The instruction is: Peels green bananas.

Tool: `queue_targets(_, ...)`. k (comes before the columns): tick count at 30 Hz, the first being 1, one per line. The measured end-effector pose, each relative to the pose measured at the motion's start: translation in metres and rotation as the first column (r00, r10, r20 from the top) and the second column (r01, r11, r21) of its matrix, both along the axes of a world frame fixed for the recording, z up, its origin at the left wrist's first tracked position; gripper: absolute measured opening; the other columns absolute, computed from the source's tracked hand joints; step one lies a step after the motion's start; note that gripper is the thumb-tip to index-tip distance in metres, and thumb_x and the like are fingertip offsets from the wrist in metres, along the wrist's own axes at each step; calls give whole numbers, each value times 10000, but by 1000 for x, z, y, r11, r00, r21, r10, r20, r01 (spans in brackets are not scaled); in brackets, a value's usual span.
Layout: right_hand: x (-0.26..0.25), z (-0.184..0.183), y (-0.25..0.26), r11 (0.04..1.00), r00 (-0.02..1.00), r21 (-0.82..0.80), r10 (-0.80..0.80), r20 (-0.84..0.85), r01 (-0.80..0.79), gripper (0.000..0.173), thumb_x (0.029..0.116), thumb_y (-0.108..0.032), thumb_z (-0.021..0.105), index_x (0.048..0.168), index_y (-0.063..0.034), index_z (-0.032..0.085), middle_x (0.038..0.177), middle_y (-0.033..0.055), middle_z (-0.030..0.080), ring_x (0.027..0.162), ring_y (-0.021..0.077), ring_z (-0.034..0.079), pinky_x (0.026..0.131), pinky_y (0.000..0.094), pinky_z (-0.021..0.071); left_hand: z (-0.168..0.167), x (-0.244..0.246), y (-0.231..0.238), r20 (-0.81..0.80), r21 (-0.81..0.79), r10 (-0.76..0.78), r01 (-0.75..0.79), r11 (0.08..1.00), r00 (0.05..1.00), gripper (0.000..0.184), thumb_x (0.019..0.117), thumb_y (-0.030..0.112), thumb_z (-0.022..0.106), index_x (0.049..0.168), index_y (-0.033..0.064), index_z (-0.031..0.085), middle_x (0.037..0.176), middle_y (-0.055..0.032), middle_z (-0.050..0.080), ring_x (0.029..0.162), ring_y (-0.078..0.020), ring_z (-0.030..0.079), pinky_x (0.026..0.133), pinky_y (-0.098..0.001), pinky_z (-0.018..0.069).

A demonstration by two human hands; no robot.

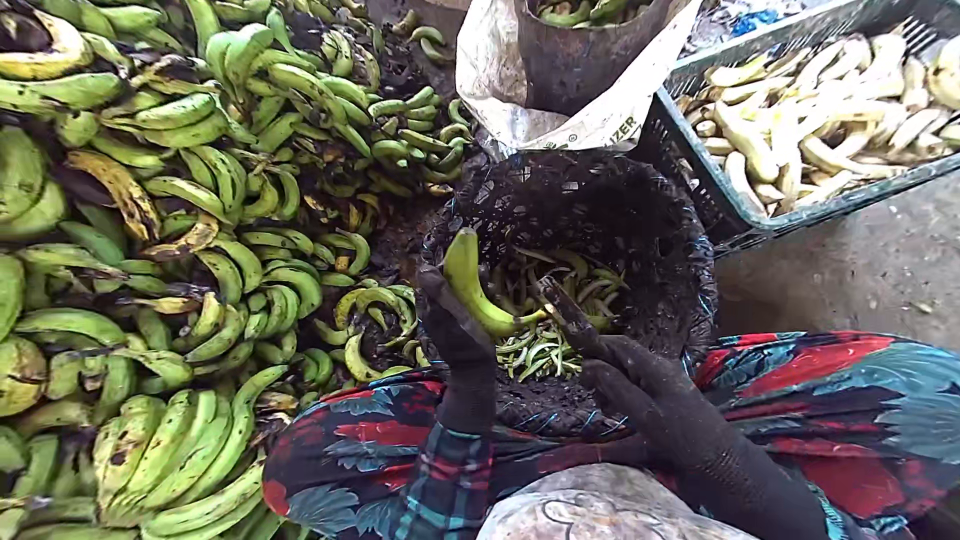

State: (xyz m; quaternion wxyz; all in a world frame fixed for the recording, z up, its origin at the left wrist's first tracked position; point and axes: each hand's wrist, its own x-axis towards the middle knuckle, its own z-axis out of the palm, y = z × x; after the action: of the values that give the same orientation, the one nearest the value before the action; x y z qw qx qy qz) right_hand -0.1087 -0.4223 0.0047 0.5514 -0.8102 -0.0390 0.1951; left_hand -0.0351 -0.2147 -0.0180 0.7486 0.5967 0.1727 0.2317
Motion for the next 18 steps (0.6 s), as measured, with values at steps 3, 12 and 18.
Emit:
queue_targets(3, -5, 2, 14, 991, 978, 133, 48, -202, -21, 361, 1053, -397, 489, 1222, -105, 617, 838, -9, 697, 663, 91, 678, 606, 295, 594, 4, -13, -4, 192, 287, -1, -55, 956, 981, 423, 1072, 495, 405, 1084, 149, 648, 919, 73, 710, 781, -64, 695, 681, -282, 611)
queue_targets(12, -7, 12, 29, 939, 961, 338, 28, -274, 68, 294, 1073, -371, 456, 1131, -107, 574, 759, -13, 667, 589, 90, 655, 540, 266, 580, 22, -19, -13, 458, 413, -148, -62, 909, 876, 312, 1063, 467, 455, 1096, 274, 698, 1047, 149, 719, 965, 2, 680, 832, -205, 575)
queue_targets(18, 6, -13, 16, 951, 836, 111, 307, -456, -288, 394, 1084, -428, 424, 1196, -105, 621, 811, 53, 628, 675, 159, 616, 654, 383, 538, 84, 15, -27, 358, -191, -184, 265, 945, 915, 633, 1067, 563, 51, 1043, 202, 570, 748, 57, 600, 638, -69, 611, 576, -236, 553)
